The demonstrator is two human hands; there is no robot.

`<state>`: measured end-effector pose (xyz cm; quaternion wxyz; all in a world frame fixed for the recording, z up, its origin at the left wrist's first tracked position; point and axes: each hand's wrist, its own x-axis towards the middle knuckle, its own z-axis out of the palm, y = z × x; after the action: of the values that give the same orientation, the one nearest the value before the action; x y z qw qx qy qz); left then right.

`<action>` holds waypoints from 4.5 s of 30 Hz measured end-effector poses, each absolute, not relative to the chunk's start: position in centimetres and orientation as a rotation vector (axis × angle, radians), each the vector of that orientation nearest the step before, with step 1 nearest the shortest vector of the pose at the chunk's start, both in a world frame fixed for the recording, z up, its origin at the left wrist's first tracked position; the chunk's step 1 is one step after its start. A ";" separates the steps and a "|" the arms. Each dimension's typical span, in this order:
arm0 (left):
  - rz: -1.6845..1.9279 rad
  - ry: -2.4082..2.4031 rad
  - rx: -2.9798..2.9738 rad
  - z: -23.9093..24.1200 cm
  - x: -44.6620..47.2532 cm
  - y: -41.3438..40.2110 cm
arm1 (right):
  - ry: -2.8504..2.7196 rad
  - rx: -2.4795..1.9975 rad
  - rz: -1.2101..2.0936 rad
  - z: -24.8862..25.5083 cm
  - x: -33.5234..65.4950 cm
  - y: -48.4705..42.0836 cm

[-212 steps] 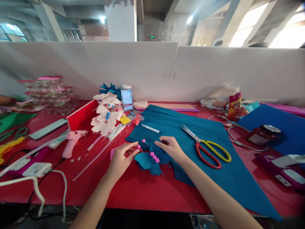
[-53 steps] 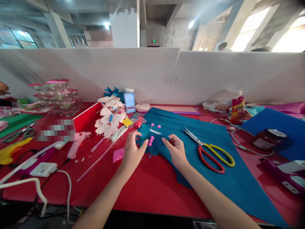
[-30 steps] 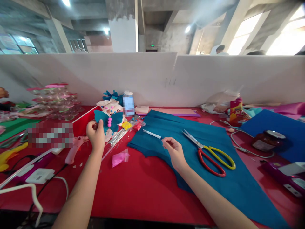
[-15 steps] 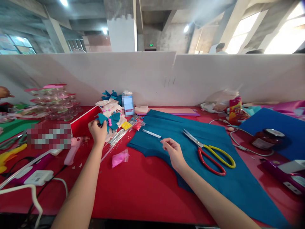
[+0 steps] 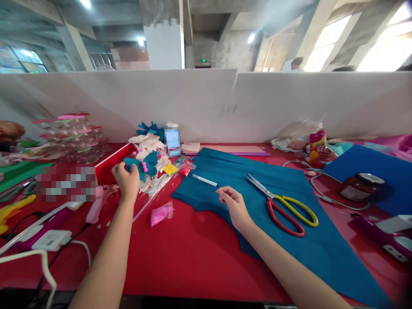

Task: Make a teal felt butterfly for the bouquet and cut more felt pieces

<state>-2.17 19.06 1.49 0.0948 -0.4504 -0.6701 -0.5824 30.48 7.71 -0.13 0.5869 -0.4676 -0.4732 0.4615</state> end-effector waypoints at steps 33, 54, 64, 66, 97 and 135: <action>-1.108 -1.577 -2.981 -1.3 11.8 9.1 | -1.648 -0.956 0.910 -0.8 29.4 7.0; -1.029 -1.509 -2.981 -2.9 12.5 8.9 | -1.762 -1.123 0.640 -1.6 28.9 7.0; -0.909 -1.621 -2.946 -2.7 12.3 9.2 | -2.182 -0.905 0.738 -0.5 28.4 6.1; -0.882 -1.646 -2.930 -2.6 12.2 9.3 | -2.214 -0.885 0.781 -0.5 28.6 6.1; -0.913 -1.832 -2.704 -1.7 12.9 10.2 | -1.593 -1.224 0.806 -1.9 26.6 8.0; -1.942 -1.885 -3.062 -1.5 11.1 12.0 | -1.434 -1.140 1.052 -2.0 28.4 9.8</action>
<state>11.13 11.98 -1.46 -0.4554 -0.6671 -0.4107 -0.4231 28.44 9.82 -2.04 0.4922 -0.4698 -0.5910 0.4333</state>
